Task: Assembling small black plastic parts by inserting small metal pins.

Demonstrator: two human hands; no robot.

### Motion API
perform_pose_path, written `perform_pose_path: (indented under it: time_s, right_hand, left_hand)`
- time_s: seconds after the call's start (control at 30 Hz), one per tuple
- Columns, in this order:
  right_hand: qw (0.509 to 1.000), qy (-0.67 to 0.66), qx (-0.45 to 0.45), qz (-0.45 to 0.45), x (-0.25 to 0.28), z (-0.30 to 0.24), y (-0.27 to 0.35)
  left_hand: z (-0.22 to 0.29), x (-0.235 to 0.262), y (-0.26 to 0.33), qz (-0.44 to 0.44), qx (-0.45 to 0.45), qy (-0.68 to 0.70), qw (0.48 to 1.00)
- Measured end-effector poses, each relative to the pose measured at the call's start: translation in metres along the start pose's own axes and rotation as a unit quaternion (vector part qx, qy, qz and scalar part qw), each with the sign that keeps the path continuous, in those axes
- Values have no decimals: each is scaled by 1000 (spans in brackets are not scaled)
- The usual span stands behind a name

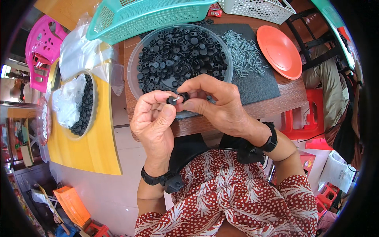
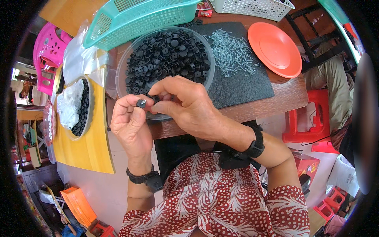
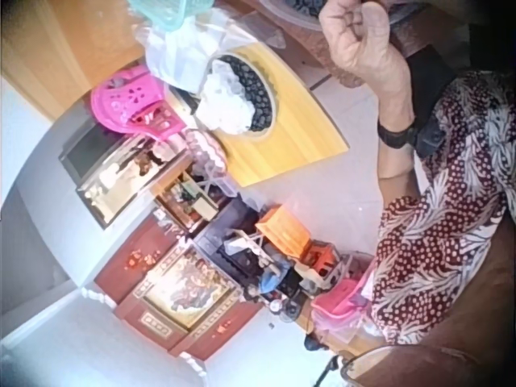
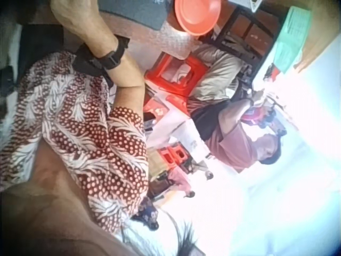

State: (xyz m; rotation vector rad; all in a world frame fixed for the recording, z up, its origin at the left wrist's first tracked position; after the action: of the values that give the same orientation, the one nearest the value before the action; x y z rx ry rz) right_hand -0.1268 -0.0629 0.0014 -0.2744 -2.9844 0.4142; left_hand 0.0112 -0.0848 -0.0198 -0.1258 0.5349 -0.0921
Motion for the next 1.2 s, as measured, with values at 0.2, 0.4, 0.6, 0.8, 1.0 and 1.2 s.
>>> perform_pose_path:
  time_s: [0.2,0.4,0.6,0.8,1.0,1.2]
  right_hand:
    - [999,-31,27,1,3,-3,3]
    - [996,-83,-11,3,6,3,1]
    - [984,-136,-111,-19,7,12,0]
    - [970,-180,-159,-30,4,16,2]
    - [976,-153,-154,-18,5,20,2]
    - [979,-130,-156,-12,4,20,1]
  left_hand:
    - [0,-1,1,-8,23,37,999]
    - [1,-4,2,-5,41,13,999]
    - [14,-4,4,23,3,-83,996]
    - [19,-11,7,13,-8,-139,990]
    - [20,-11,6,21,-23,-171,985]
    - [20,-8,6,20,-42,-202,978]
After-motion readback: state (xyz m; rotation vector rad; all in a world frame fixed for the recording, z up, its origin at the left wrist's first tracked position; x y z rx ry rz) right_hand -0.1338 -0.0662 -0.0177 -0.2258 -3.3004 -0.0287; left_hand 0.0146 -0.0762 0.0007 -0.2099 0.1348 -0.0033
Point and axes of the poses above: each hand's wrist, its own y-axis away from the middle knuckle, its own x-axis out of the back of the hand, z = x × y, the point moved 9 cm from there along -y, towards the middle knuckle, and after that the axes turned 8 degrees about z, right-handed, at the moved point
